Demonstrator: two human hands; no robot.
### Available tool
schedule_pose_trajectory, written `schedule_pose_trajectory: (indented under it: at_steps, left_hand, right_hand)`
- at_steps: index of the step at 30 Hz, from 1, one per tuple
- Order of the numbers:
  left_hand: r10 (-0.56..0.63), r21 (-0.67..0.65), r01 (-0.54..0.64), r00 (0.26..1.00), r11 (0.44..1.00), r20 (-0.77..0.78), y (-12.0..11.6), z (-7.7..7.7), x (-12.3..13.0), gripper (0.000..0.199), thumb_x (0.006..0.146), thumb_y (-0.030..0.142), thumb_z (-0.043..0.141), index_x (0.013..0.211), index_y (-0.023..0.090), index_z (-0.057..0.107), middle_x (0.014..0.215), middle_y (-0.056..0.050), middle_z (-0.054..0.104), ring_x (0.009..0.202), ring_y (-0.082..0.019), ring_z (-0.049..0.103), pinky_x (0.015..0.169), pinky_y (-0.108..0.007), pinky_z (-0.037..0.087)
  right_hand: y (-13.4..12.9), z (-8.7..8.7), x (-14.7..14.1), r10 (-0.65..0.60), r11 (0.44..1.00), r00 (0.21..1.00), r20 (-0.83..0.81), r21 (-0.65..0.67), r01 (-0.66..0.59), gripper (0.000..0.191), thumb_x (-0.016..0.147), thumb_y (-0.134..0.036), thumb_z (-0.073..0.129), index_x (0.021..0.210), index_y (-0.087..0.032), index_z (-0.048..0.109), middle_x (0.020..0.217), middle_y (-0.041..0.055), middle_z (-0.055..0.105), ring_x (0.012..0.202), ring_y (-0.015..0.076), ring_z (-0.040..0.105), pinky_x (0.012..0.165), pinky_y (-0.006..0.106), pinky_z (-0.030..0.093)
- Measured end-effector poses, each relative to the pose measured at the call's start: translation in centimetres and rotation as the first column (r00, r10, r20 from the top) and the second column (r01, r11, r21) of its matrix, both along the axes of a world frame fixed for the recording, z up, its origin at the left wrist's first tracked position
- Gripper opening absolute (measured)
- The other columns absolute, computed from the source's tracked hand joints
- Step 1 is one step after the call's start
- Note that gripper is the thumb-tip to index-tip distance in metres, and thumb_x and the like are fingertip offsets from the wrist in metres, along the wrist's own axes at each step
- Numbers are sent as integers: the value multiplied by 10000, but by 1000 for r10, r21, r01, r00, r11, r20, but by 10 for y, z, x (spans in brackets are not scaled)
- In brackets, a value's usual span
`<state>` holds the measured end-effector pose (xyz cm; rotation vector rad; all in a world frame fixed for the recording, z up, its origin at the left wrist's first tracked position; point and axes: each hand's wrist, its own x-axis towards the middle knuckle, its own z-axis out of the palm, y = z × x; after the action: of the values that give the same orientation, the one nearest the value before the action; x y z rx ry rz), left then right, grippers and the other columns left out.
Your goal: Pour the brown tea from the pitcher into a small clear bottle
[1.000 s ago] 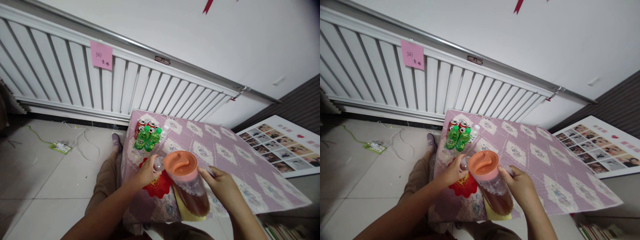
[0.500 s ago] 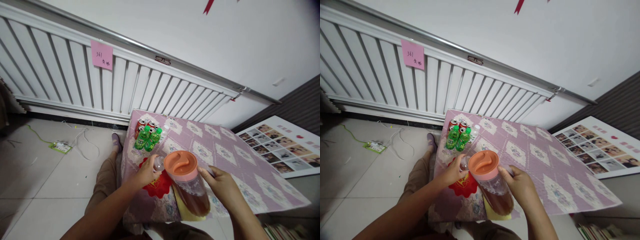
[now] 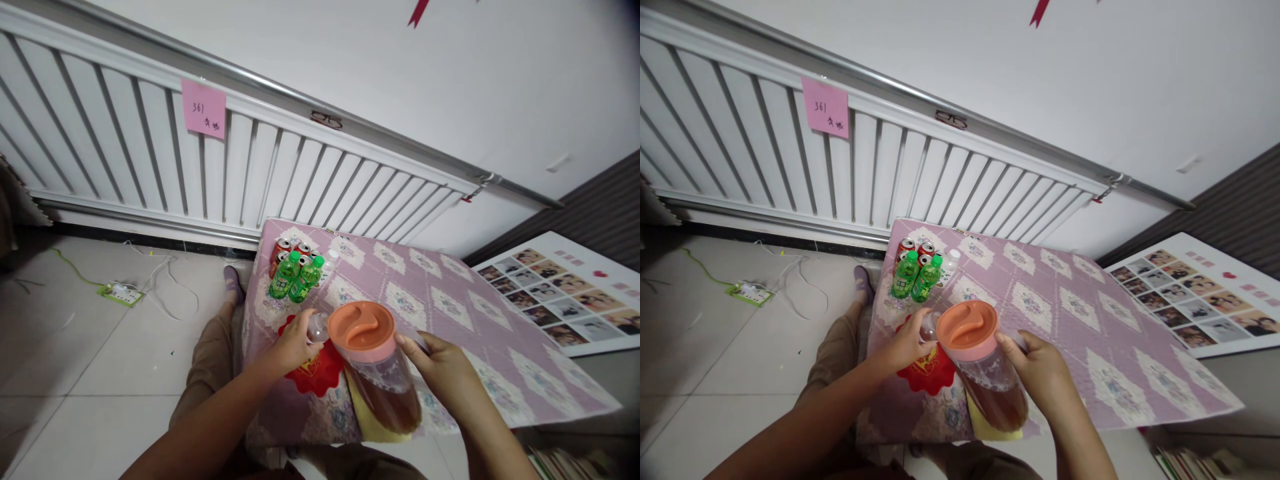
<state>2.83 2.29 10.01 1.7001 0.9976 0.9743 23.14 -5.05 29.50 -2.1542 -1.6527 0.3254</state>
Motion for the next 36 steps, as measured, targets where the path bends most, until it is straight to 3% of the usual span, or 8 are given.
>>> schedule_pose_trajectory:
  at_steps: [10,30,36]
  left_hand:
    - [1,-2,-1,1000,1000,10,0,-3,1,779,707,106,724,1385,222,360,1384,-131,512,1220,-258,536,1026,-420,437]
    - [6,13,-6,1000,1000,17,0,-2,0,776,697,108,738,1372,219,372,1379,-136,517,1258,-272,517,1033,-423,431]
    - [6,-13,-6,1000,1000,-13,0,1,0,779,695,101,736,1375,204,369,1367,-142,525,1164,-253,566,983,-405,461]
  right_hand:
    - [1,2,-2,-2,1000,1000,-6,-9,2,451,736,-618,532,546,-211,571,519,3,571,510,157,506,469,259,401]
    - [2,1,0,15,1000,1000,-17,-3,-15,469,732,-627,545,500,-221,512,481,-16,513,491,149,489,456,254,386]
    - [2,4,-2,19,1000,1000,-16,-2,-19,454,729,-614,544,516,-214,550,488,-9,550,492,153,502,460,255,403]
